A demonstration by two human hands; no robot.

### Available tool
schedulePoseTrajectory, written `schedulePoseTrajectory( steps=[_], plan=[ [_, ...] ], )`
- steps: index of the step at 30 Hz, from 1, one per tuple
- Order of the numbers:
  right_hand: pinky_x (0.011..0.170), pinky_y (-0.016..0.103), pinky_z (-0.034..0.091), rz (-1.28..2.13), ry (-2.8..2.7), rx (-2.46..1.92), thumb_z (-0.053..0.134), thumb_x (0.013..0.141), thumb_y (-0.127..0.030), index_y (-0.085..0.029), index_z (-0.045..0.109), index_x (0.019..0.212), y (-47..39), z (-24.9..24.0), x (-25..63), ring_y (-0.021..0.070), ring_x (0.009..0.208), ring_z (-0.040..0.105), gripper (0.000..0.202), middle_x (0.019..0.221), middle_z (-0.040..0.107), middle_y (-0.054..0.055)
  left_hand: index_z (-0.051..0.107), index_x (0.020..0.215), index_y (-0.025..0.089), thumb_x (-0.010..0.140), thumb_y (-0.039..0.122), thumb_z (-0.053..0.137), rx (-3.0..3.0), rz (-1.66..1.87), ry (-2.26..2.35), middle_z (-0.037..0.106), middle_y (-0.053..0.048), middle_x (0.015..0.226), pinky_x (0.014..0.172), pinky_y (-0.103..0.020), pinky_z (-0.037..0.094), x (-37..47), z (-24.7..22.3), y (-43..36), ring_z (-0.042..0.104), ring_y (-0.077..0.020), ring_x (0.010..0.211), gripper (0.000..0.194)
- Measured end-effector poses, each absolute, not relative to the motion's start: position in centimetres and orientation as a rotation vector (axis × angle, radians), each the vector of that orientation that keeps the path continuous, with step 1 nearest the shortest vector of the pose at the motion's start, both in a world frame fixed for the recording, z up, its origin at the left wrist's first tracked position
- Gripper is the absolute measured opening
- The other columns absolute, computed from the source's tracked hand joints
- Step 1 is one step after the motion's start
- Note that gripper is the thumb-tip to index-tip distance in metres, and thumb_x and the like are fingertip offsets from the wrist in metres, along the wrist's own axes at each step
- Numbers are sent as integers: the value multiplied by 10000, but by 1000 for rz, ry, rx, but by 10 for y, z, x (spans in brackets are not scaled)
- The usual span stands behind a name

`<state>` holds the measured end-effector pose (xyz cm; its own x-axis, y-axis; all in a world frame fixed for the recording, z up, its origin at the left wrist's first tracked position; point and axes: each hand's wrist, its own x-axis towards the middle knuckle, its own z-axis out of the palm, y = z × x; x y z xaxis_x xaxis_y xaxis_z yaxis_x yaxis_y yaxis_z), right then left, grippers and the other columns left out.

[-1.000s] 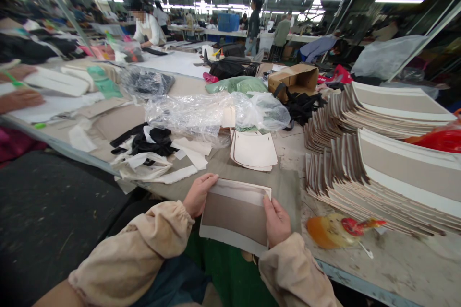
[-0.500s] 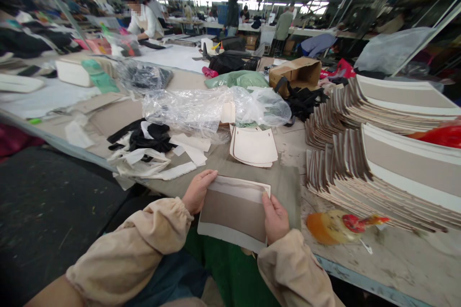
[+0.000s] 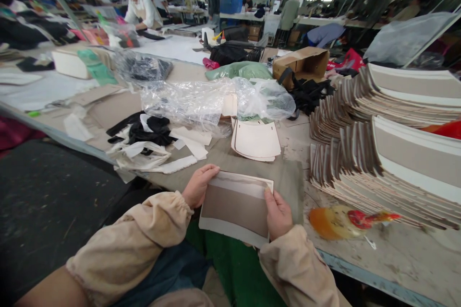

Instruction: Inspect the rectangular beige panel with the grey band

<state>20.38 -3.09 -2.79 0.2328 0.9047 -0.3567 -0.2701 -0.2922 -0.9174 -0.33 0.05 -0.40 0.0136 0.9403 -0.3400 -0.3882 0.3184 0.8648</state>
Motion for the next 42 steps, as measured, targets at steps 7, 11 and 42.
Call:
schedulePoseTrajectory(
  steps=[7, 11, 42],
  plan=[
    [470, 237, 498, 1273, -683, -1425, 735, 644, -535, -160, 677, 906, -33, -27, 204, 190, 578, 631, 461, 687, 687, 42, 552, 783, 178, 663, 350, 691, 701, 1102, 1074, 527, 46, 584, 476, -187, 315, -6, -5, -1, 479, -91, 505, 252],
    [513, 239, 500, 1248, -814, -1417, 713, 692, -518, -169, 681, 929, -34, -34, 208, 176, 610, 623, 423, 726, 685, 33, 554, 774, 178, 663, 356, 684, 722, 1070, 1150, 506, 51, 560, 452, -182, 297, -6, -8, 0, 457, -81, 481, 247],
    [653, 293, 485, 1068, -1202, -1541, 610, 771, -547, -170, 671, 998, -34, -34, 211, 215, 772, 609, 445, 851, 691, 51, 569, 715, 176, 663, 274, 578, 790, 1013, 1252, 492, 34, 555, 462, -221, 284, -6, -8, 1, 436, -109, 490, 111]
  ],
)
